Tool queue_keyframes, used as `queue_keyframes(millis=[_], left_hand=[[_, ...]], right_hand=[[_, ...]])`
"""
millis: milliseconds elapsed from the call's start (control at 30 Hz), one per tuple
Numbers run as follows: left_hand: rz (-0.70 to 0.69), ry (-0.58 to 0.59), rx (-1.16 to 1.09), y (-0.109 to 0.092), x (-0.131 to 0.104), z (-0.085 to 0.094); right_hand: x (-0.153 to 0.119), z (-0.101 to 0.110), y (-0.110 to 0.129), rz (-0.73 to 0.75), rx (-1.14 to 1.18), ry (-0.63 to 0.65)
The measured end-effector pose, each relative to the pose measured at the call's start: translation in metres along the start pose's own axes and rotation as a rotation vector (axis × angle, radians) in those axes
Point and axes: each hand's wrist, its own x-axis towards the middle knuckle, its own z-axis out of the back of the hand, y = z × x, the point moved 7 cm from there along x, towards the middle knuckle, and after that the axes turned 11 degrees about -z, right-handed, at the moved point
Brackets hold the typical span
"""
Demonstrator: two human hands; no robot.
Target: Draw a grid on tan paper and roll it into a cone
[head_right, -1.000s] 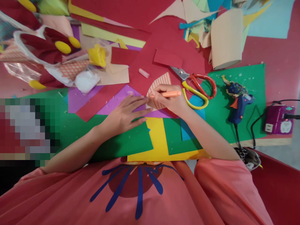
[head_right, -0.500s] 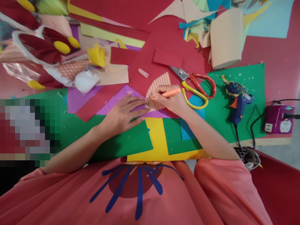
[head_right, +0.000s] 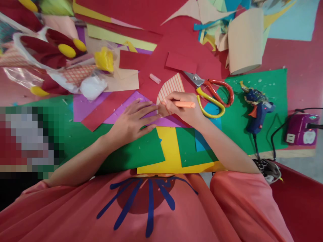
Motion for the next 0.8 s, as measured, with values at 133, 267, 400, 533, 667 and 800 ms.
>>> queue_keyframes(millis=[133,267,400,533,667,800], left_hand=[[0.017,0.018,-0.012,0.000,0.000,-0.001],[0.008,0.016,-0.005,-0.001,0.001,0.000],[0.008,0.013,0.003,-0.001,0.001,0.000],[0.021,0.021,-0.011,0.000,0.001,-0.001],[0.041,0.034,-0.034,0.002,0.000,-0.002],[0.022,0.014,-0.025,0.001,0.000,-0.001]], right_hand=[[0.003,-0.002,-0.005,-0.060,0.038,0.029],[0.003,-0.004,-0.006,-0.091,0.038,0.052],[0.004,-0.006,-0.007,-0.079,0.096,0.097],[0.005,-0.006,-0.012,-0.109,0.182,0.114],[0.005,-0.005,-0.012,-0.109,0.179,0.092],[0.004,-0.005,-0.011,-0.104,0.126,0.095]])
